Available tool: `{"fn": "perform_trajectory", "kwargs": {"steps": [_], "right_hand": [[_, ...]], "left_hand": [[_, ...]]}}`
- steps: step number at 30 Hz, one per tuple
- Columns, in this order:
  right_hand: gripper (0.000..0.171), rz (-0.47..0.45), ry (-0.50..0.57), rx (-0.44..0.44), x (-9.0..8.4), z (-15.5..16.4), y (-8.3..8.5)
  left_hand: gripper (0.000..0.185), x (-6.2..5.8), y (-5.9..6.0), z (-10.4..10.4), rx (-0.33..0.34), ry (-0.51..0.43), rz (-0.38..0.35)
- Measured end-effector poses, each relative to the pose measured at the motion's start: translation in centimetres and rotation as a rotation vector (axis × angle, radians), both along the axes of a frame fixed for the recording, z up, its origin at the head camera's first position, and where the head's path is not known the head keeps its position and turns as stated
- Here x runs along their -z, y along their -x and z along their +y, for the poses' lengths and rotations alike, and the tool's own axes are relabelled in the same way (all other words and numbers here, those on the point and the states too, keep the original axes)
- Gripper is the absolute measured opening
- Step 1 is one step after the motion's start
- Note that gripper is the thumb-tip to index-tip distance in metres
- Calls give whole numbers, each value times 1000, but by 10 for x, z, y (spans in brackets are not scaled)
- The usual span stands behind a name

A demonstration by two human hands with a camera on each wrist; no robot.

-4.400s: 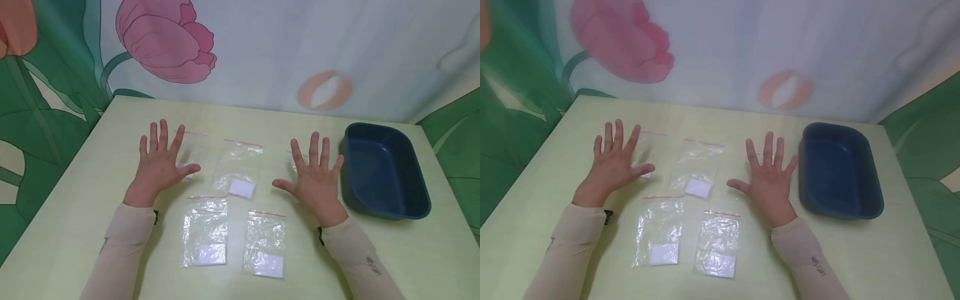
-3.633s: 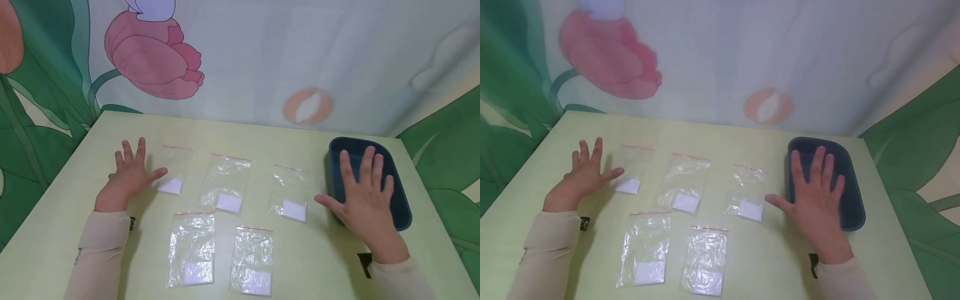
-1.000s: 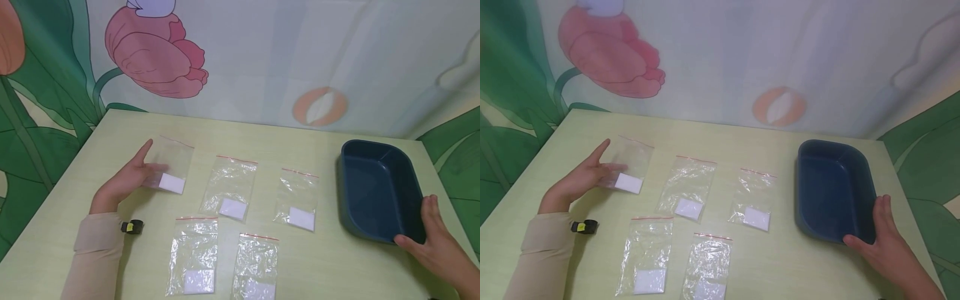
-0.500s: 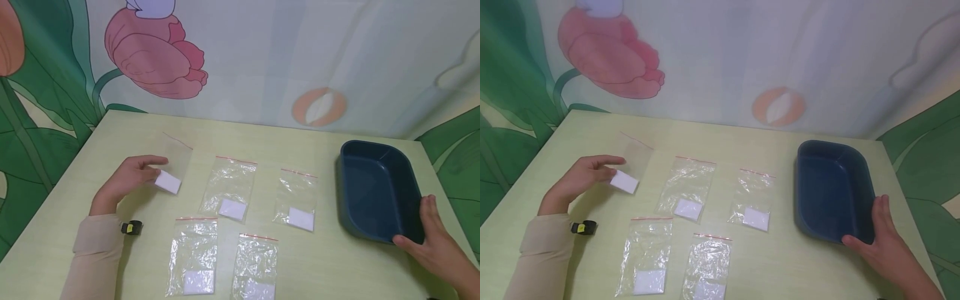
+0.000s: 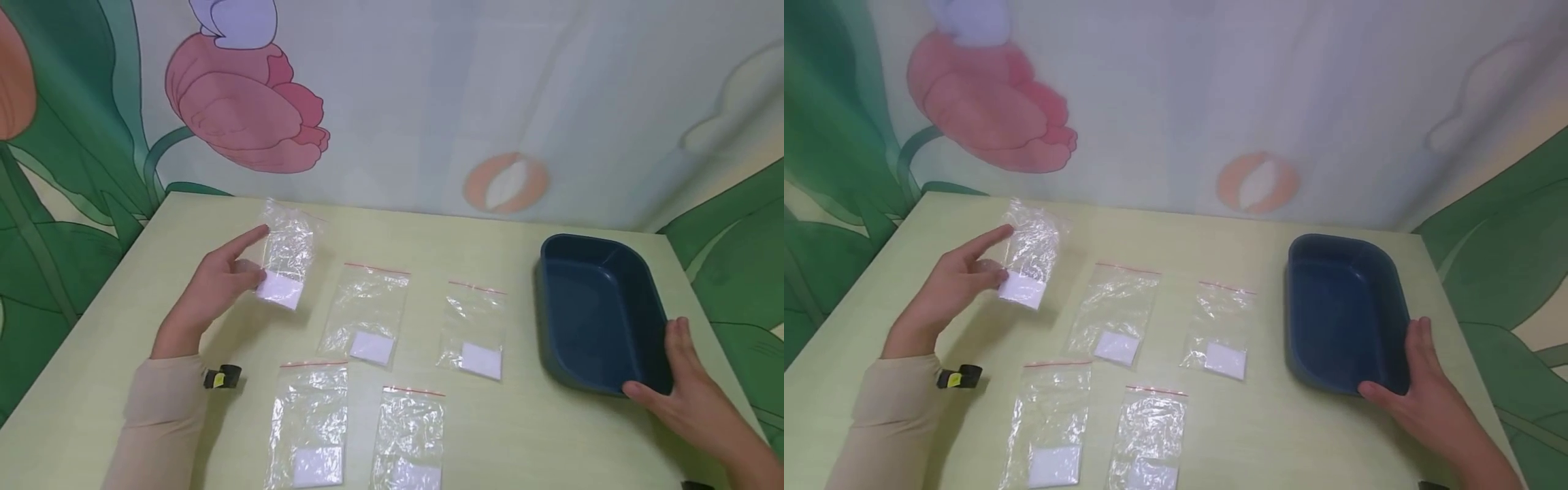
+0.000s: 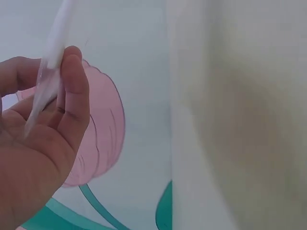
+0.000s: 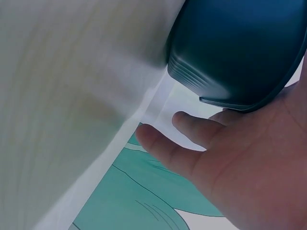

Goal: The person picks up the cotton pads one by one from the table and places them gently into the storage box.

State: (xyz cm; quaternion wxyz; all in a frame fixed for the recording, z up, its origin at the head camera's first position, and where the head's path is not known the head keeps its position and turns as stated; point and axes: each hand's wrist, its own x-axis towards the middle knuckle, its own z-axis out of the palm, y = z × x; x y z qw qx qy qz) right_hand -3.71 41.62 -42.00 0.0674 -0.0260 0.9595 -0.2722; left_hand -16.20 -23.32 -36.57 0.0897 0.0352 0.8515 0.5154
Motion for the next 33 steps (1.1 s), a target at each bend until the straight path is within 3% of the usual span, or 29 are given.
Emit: {"fn": "perform_trajectory", "kwargs": {"steps": [6, 11, 17, 25, 33], "right_hand": [[110, -2, 17, -8, 2, -3, 4], [109, -9, 18, -7, 1, -5, 8], [109, -39, 14, -1, 0, -8, 17], [108, -12, 49, -28, 2, -12, 25], [108, -40, 51, -27, 1, -16, 29]], "left_hand": [[78, -13, 4, 27, 48, -91, 52], [86, -19, 15, 54, 54, -161, 90], [90, -16, 27, 82, 55, -263, 104], [89, -11, 38, 115, 153, -294, 148], [91, -7, 44, 133, 173, -313, 126]]}}
